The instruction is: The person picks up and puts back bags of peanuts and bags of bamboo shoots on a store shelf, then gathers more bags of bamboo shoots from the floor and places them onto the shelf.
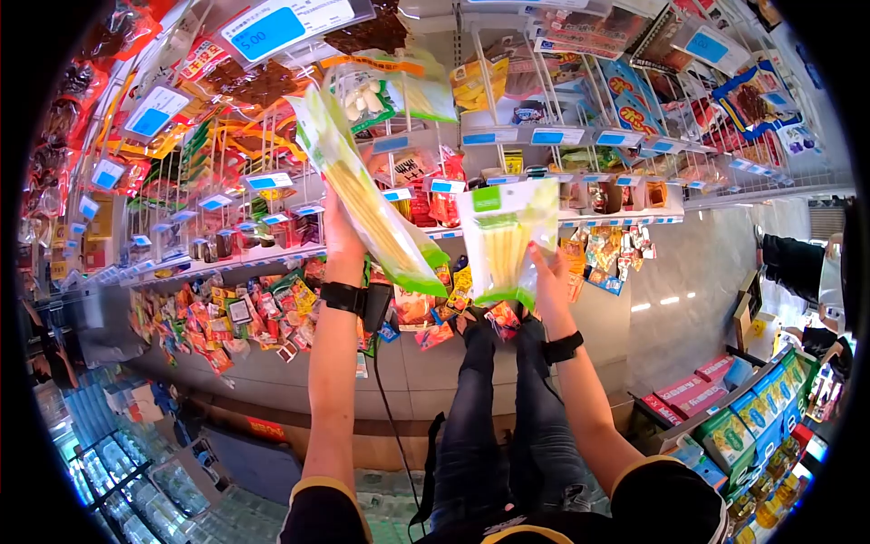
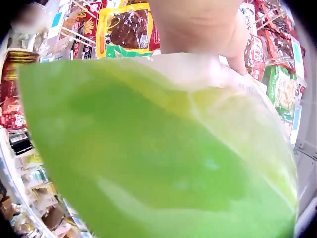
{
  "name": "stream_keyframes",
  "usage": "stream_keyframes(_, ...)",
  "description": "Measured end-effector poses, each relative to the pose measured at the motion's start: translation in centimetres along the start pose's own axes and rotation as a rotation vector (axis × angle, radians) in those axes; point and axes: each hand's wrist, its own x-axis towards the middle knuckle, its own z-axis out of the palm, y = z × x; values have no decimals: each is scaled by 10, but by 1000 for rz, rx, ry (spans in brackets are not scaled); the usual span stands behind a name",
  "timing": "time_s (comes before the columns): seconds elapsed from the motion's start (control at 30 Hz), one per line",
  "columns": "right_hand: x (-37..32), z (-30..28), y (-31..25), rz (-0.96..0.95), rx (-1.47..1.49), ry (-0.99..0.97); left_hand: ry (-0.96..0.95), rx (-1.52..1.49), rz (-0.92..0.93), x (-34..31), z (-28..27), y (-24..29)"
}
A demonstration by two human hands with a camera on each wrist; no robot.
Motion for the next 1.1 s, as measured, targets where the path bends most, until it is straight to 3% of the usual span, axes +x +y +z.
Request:
stream_keyframes(0.13, 15, 28, 13, -131, -218, -32, 6, 126, 70, 2, 21, 3)
stream_keyframes(0.27, 18, 83, 9, -75, 41, -76, 79, 115, 52, 1, 21, 0)
stream_keyframes(0.37, 31, 105, 24, -92, 68, -92, -43, 94, 122, 6, 24, -1)
stream_keyframes(0.43, 34, 115, 34, -55, 154, -108, -32, -124, 8, 4, 32, 5)
stream_keyframes(0.7, 63, 116, 68, -85, 39, -132, 25, -62, 29, 8, 31, 6)
stream_keyframes(0.87, 81, 126, 63, -64, 226, -207, -7, 167, 137, 6, 30, 4)
stream_keyframes(1.0, 86, 136, 58, -141, 182, -204, -34, -113, 116, 3, 39, 4)
stream_keyframes(1.1, 90, 146, 60, -175, 167, -154, -51, -82, 121, 7, 38, 3)
